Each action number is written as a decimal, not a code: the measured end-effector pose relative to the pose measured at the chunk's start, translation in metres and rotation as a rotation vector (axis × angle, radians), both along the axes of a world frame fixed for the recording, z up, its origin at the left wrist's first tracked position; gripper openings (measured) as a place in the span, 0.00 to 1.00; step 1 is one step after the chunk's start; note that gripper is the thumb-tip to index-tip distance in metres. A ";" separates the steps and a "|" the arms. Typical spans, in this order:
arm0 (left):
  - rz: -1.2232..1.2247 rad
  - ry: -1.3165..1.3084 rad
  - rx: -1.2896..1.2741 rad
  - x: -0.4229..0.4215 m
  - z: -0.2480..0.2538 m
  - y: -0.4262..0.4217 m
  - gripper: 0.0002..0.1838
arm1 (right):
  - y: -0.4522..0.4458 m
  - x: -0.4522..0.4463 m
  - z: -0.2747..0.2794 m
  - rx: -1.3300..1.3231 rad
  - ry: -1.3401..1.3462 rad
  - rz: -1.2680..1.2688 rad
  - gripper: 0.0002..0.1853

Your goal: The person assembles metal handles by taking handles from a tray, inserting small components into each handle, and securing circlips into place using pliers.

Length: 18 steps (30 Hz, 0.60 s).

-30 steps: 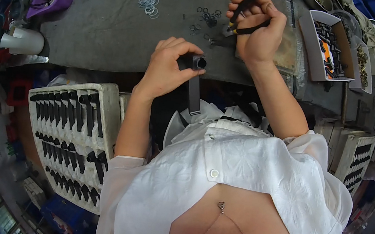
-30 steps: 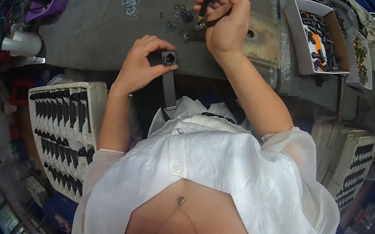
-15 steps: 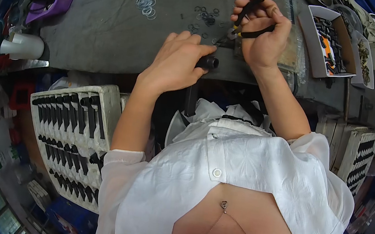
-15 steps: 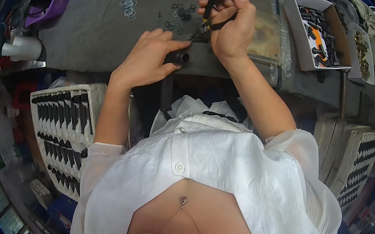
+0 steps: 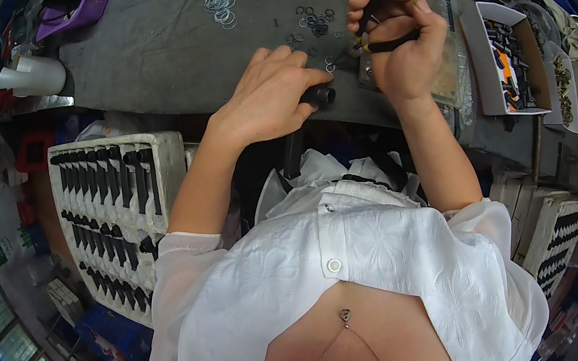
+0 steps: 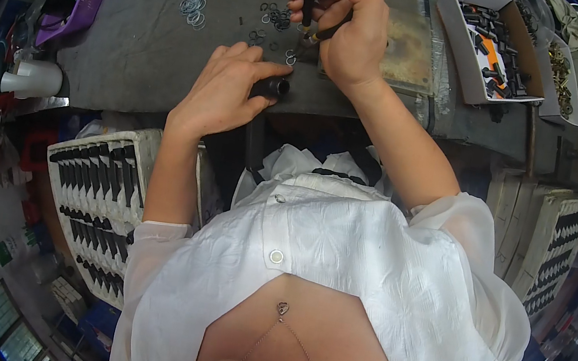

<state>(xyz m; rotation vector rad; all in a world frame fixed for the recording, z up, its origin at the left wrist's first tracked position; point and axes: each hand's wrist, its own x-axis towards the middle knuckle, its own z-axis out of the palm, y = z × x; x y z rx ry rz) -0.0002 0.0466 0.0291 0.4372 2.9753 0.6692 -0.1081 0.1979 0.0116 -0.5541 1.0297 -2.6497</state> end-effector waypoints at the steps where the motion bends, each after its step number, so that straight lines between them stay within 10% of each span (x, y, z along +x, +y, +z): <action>1: -0.001 0.003 0.008 0.000 0.000 0.000 0.23 | -0.001 0.001 0.000 -0.004 -0.009 0.021 0.22; 18: 0.000 0.006 0.048 0.000 -0.001 -0.002 0.24 | -0.006 0.000 0.014 0.230 -0.044 0.004 0.21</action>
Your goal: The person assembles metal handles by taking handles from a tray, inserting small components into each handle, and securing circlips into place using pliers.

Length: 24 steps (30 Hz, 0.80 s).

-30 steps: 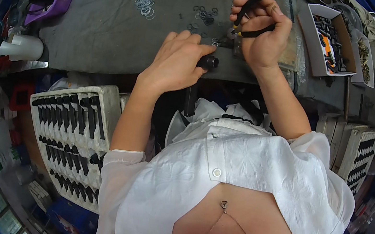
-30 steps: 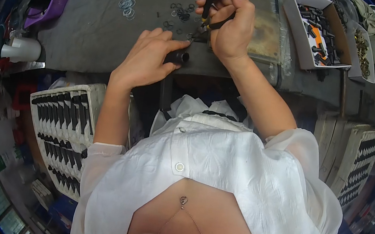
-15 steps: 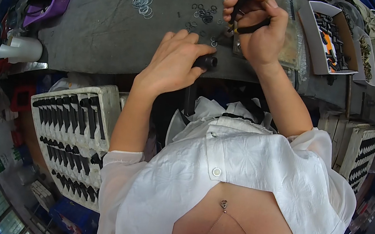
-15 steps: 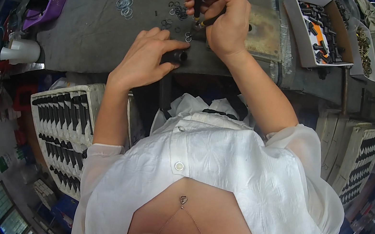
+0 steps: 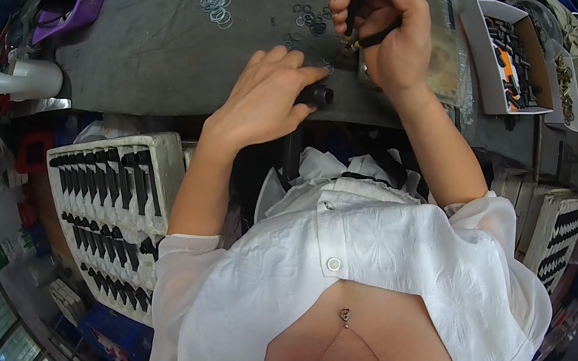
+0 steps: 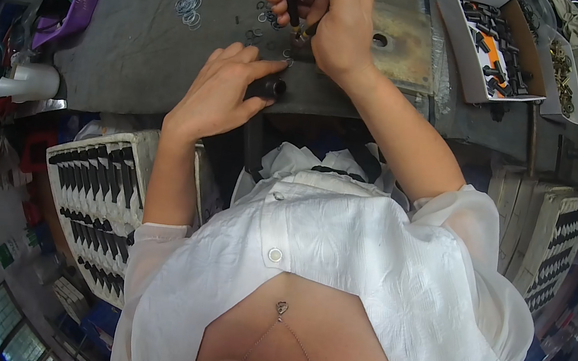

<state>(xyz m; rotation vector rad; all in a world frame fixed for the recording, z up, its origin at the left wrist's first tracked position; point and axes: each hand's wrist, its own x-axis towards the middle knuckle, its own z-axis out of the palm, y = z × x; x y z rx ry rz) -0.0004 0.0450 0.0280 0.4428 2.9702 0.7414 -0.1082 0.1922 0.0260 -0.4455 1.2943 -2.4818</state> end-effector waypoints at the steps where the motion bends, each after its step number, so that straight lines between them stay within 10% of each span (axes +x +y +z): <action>1: 0.000 0.007 0.011 0.000 -0.002 -0.001 0.24 | 0.000 -0.002 0.000 0.024 0.000 0.016 0.21; 24: 0.036 -0.008 0.017 0.001 0.001 0.002 0.23 | 0.003 -0.007 -0.005 -0.095 -0.096 0.000 0.22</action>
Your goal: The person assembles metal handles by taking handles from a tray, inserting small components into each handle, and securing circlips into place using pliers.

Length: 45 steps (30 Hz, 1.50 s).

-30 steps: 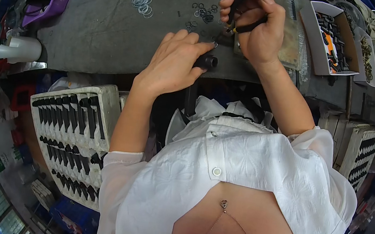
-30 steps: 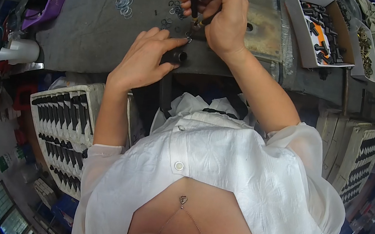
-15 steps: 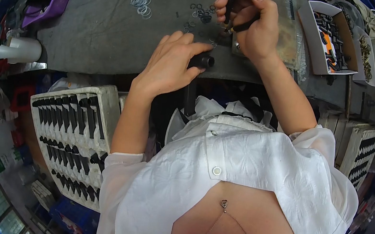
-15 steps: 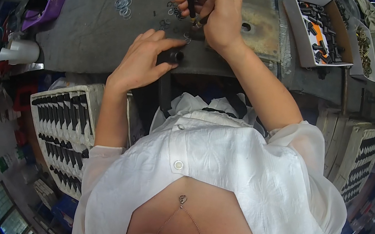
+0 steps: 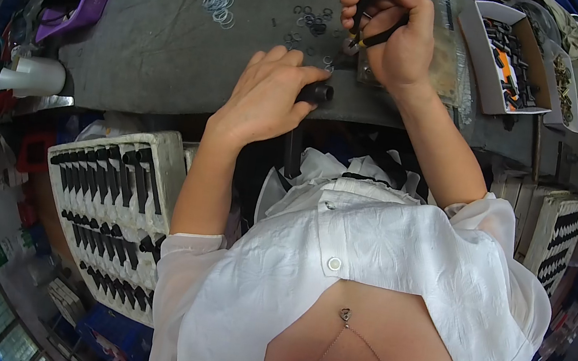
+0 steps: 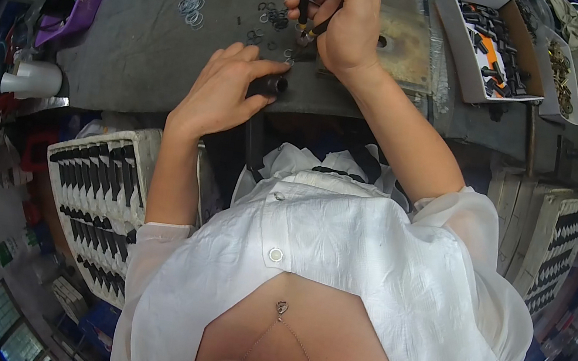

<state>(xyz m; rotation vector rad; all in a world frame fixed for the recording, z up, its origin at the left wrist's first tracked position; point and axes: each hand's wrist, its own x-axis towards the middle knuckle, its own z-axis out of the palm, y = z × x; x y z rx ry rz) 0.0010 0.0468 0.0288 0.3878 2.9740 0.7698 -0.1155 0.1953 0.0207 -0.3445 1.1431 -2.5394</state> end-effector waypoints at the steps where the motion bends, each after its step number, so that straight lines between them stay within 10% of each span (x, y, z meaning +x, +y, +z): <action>1: 0.001 -0.002 0.000 0.000 0.000 0.000 0.23 | -0.001 0.000 -0.001 0.031 0.007 -0.016 0.22; 36: 0.010 -0.014 0.008 -0.001 0.000 0.001 0.24 | -0.007 -0.024 -0.004 0.011 -0.113 0.186 0.23; 43: 0.013 -0.017 0.032 0.000 -0.001 -0.003 0.23 | -0.014 -0.009 0.013 0.325 0.213 0.286 0.25; 45: 0.083 0.018 0.248 0.004 -0.005 -0.012 0.21 | -0.009 -0.007 0.006 0.626 1.097 -0.326 0.20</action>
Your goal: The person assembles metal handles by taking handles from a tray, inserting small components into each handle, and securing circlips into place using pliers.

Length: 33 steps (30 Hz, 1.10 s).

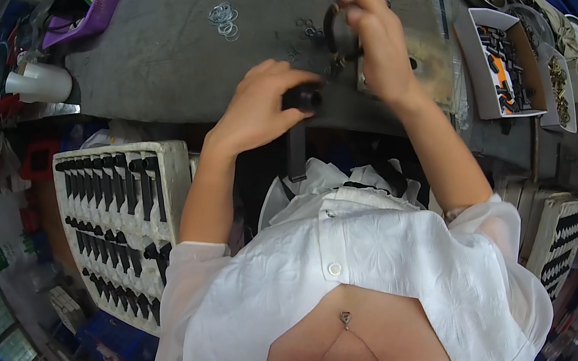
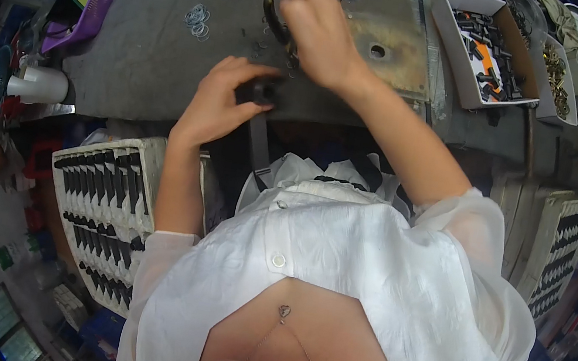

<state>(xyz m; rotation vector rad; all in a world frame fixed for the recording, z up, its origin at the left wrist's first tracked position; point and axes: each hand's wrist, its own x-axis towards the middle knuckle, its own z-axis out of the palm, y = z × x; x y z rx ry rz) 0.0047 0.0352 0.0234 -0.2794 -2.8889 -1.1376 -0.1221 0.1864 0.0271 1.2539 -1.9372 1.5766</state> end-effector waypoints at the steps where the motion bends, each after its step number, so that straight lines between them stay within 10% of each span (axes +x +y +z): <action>1: 0.006 0.004 0.001 0.003 -0.003 -0.004 0.21 | -0.003 0.017 -0.003 -0.117 -0.060 -0.111 0.16; 3: 0.344 0.014 0.177 0.011 -0.009 -0.012 0.19 | 0.010 0.042 0.006 -0.084 -0.273 0.011 0.15; 9: 0.377 0.036 0.191 0.015 -0.017 -0.024 0.17 | 0.006 0.041 0.031 0.025 -0.778 0.297 0.19; 33: 0.351 0.101 0.368 0.013 -0.035 -0.016 0.15 | -0.009 0.063 0.047 -0.027 -0.849 0.676 0.12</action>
